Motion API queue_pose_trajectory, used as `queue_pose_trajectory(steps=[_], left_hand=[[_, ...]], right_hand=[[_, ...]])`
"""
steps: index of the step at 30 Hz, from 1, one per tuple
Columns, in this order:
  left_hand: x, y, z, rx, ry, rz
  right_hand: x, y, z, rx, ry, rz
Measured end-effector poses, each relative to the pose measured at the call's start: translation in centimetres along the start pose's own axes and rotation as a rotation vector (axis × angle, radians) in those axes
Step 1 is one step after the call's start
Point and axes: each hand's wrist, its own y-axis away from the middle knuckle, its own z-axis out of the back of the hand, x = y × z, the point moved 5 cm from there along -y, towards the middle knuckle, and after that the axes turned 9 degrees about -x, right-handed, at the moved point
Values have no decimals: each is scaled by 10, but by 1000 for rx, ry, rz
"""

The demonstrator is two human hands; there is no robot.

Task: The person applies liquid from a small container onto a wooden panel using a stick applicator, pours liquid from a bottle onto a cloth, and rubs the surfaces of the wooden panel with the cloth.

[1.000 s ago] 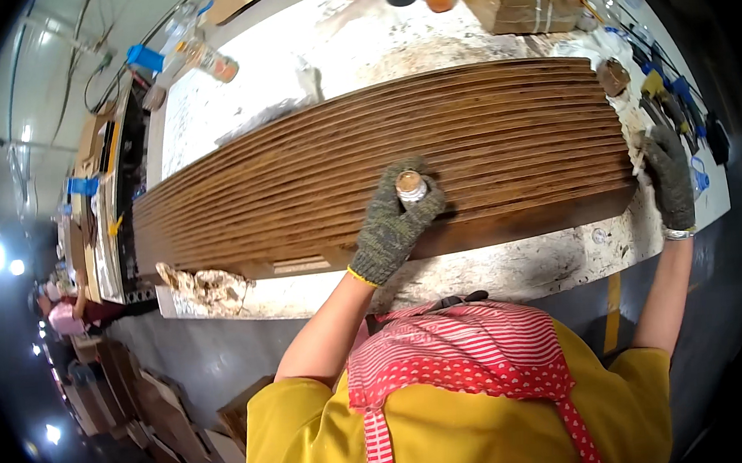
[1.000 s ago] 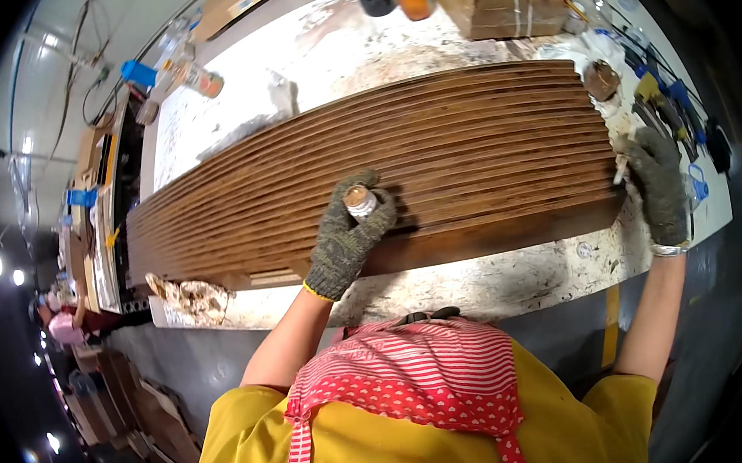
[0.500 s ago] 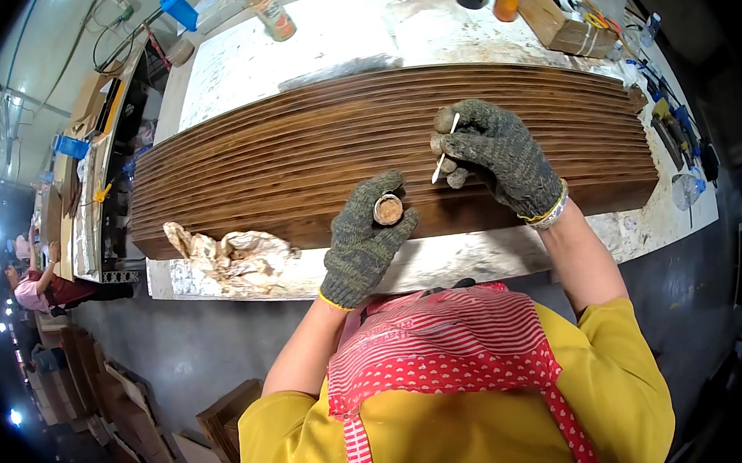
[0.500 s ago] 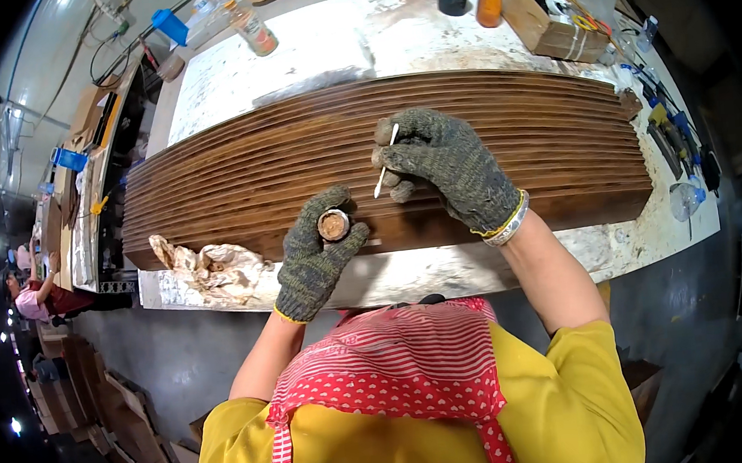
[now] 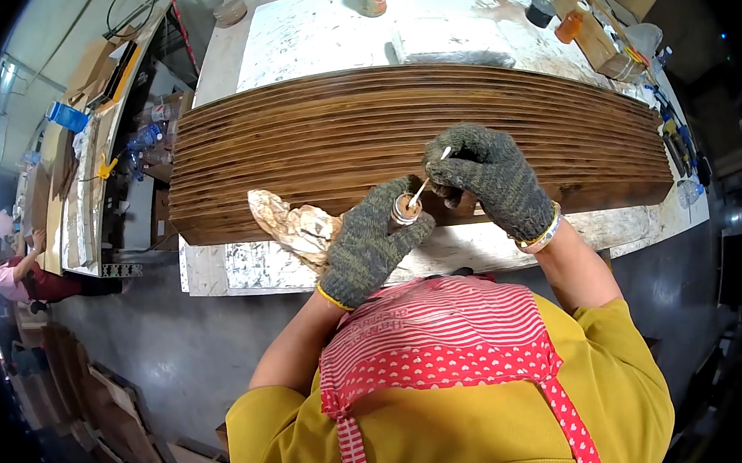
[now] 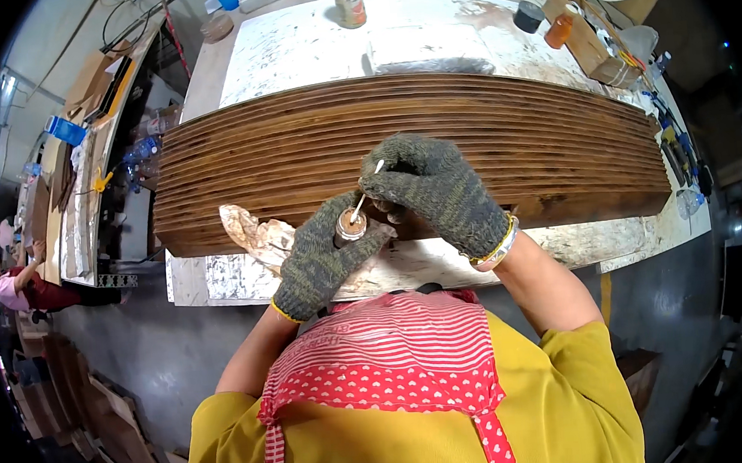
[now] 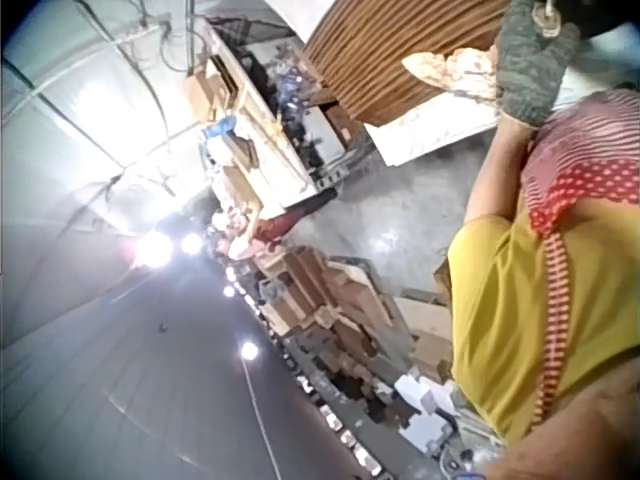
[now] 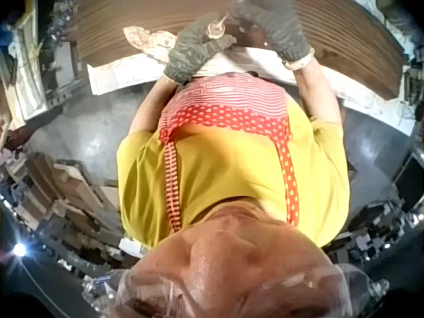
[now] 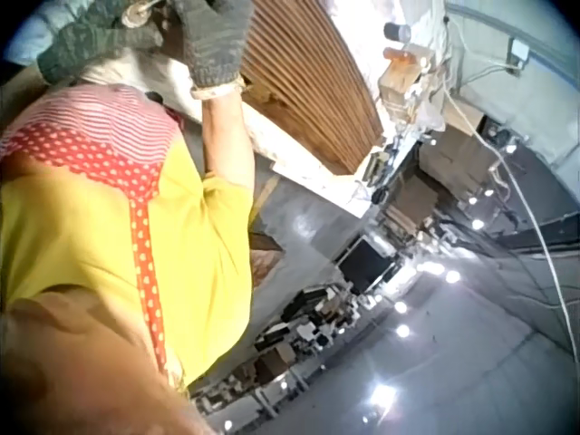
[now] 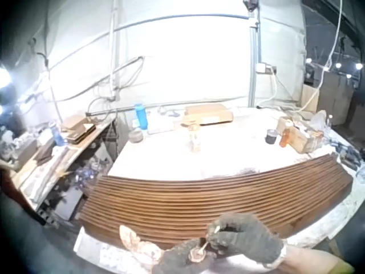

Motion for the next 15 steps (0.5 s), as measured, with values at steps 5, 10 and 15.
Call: queue_pose_trajectory(steps=[5, 10, 15], left_hand=[[10, 3, 30, 25, 92, -10], [19, -1, 47, 47, 54, -79], [33, -10, 52, -6, -22, -64]], right_hand=[[8, -9, -38, 77, 201, 128], [5, -19, -60, 136, 243, 94], [-18, -34, -59, 111, -7, -179]])
